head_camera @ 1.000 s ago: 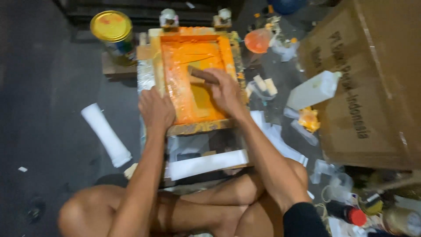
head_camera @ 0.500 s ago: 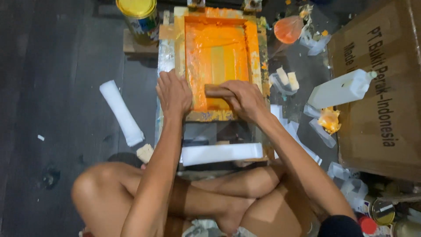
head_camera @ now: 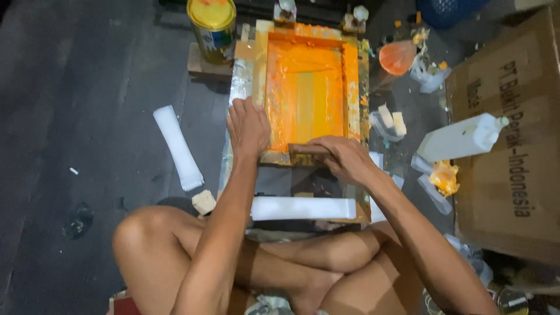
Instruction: The person sits cross-legged on the floor and uses a squeegee to spread orange ink across a screen printing frame. They repeatedly pull the ink across the mesh and then lift the frame to reveal the printed white material underneath.
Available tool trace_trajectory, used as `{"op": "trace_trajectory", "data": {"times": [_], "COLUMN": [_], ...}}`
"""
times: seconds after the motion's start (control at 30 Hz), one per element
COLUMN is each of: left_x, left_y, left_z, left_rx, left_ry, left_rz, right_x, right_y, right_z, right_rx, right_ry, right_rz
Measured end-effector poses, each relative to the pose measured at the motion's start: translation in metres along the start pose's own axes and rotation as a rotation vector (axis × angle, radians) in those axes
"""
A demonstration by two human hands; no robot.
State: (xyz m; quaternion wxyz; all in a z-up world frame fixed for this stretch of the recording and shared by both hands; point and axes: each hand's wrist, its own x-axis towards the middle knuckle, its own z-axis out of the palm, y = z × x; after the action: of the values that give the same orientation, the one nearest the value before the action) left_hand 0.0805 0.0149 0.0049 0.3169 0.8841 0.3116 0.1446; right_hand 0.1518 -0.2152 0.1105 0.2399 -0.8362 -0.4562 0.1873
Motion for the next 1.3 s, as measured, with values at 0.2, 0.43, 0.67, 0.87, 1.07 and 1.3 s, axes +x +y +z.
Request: {"op": "trace_trajectory", "data": {"times": [0.2,0.43,0.67,0.87,1.07,1.3], "left_x": [-0.005,0.000,-0.002,-0.006,-0.005,-0.001], "left_y": [0.021,0.038,0.034,0.021,0.011,0.020], "left_z": [-0.024,-0.043,-0.042,-0.027,-0.015,-0.022], "left_rx": [0.012,0.067,0.059,-0.001,-0.002,0.027], "left_ry": [-0.058,-0.208,-0.179,-0.058,0.039,-0.078], "left_rz": [-0.065,-0.208,-0.154,-0.038,0.019,-0.090], "right_x": [0.051,0.113,0.047,-0.002,-0.012,0.029], "right_y": [0.026,0.062,-0.016,-0.003,-0.048,-0.025], "right_z": [-0.023,-0.012,-0.006,0.010,-0.009,-0.029], "right_rx": [0.125,-0.070,-0.009,0.089,0.131,0.127], "right_ry": [0.116,0.287,0.178,0.115,0.058,0.089], "right_rz": [0.057,-0.015,-0.054,-0.037,-0.067,0.053]}}
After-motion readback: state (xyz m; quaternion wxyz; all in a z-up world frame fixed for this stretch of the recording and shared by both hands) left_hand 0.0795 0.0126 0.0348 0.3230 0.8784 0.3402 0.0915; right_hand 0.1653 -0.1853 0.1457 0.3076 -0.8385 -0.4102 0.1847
